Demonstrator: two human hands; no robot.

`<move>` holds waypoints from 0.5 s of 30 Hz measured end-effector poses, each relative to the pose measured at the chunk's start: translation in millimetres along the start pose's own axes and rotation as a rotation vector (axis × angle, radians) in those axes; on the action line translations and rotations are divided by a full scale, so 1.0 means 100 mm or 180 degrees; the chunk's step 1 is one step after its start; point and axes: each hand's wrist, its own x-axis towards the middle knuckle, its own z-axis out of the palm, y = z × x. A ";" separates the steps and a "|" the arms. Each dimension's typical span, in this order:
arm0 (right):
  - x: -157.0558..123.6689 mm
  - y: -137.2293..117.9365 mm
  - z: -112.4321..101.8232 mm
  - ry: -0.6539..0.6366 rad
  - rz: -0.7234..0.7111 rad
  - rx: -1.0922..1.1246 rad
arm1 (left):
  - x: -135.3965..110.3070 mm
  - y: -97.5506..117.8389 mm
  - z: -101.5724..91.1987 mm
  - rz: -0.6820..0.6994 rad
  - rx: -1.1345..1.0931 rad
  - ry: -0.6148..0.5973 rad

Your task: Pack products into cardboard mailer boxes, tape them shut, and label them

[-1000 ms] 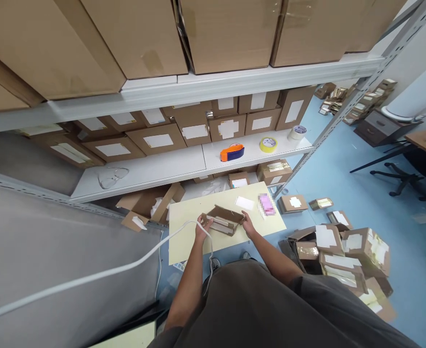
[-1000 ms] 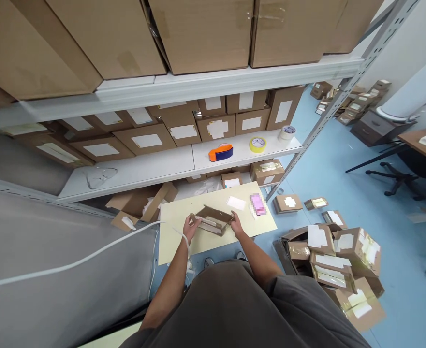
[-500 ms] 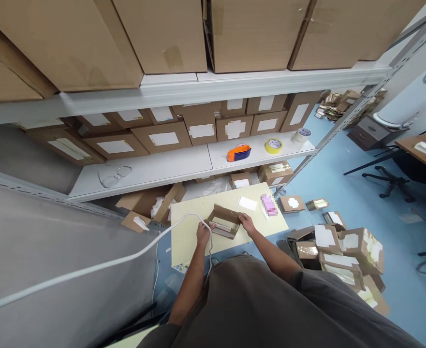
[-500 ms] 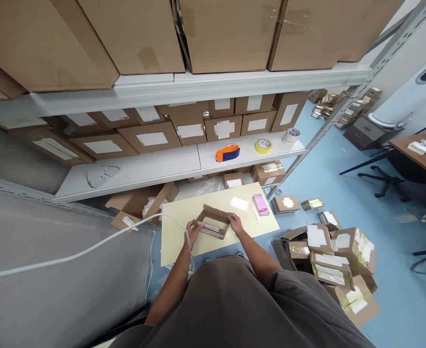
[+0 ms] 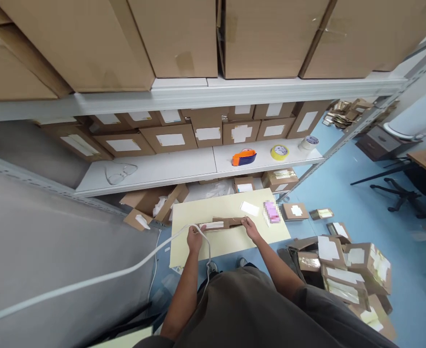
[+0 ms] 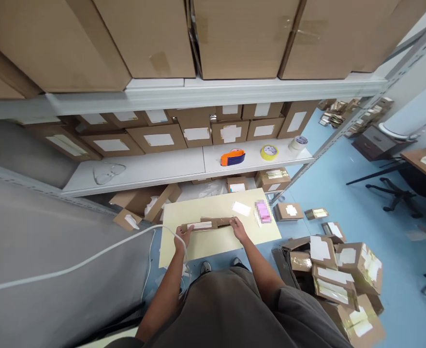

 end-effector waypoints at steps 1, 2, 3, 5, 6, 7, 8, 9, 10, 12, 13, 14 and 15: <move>0.01 -0.03 0.00 -0.0117 -0.0078 -0.0041 | -0.03 0.01 -0.05 -0.0016 0.0008 0.0103; 0.02 -0.06 -0.01 -0.0247 -0.0154 -0.0075 | -0.07 0.02 -0.10 -0.0021 0.0004 0.0214; 0.04 -0.11 -0.01 -0.0409 -0.0223 -0.0087 | -0.13 0.03 -0.16 -0.0028 -0.0005 0.0340; 0.07 -0.20 0.00 -0.0887 -0.0332 -0.0023 | -0.28 0.02 -0.29 -0.0064 -0.0054 0.0624; 0.09 -0.25 0.01 -0.1204 -0.0360 0.0031 | -0.39 0.00 -0.36 -0.0104 -0.0091 0.0768; 0.11 -0.31 0.02 -0.1539 -0.0362 0.0081 | -0.51 -0.03 -0.43 -0.0158 -0.0132 0.0915; 0.14 -0.36 0.05 -0.1852 -0.0342 0.0124 | -0.64 -0.07 -0.50 -0.0218 -0.0182 0.1055; 0.16 -0.41 0.08 -0.2103 -0.0307 0.0162 | -0.79 -0.12 -0.58 -0.0282 -0.0250 0.1186; 0.18 -0.45 0.13 -0.2277 -0.0270 0.0196 | -0.96 -0.18 -0.65 -0.0345 -0.0352 0.1289; 0.19 -0.53 0.26 -0.2416 -0.0244 0.0258 | -1.30 -0.30 -0.78 -0.0413 -0.0727 0.1393; 0.17 -0.57 0.35 -0.2427 -0.0269 0.0278 | -1.48 -0.36 -0.84 -0.0396 -0.0982 0.1395; 0.14 -0.59 0.44 -0.2440 -0.0307 0.0283 | -1.66 -0.42 -0.90 -0.0346 -0.1242 0.1373; 0.08 -0.61 0.54 -0.2472 -0.0345 0.0278 | -1.83 -0.48 -0.96 -0.0281 -0.1474 0.1352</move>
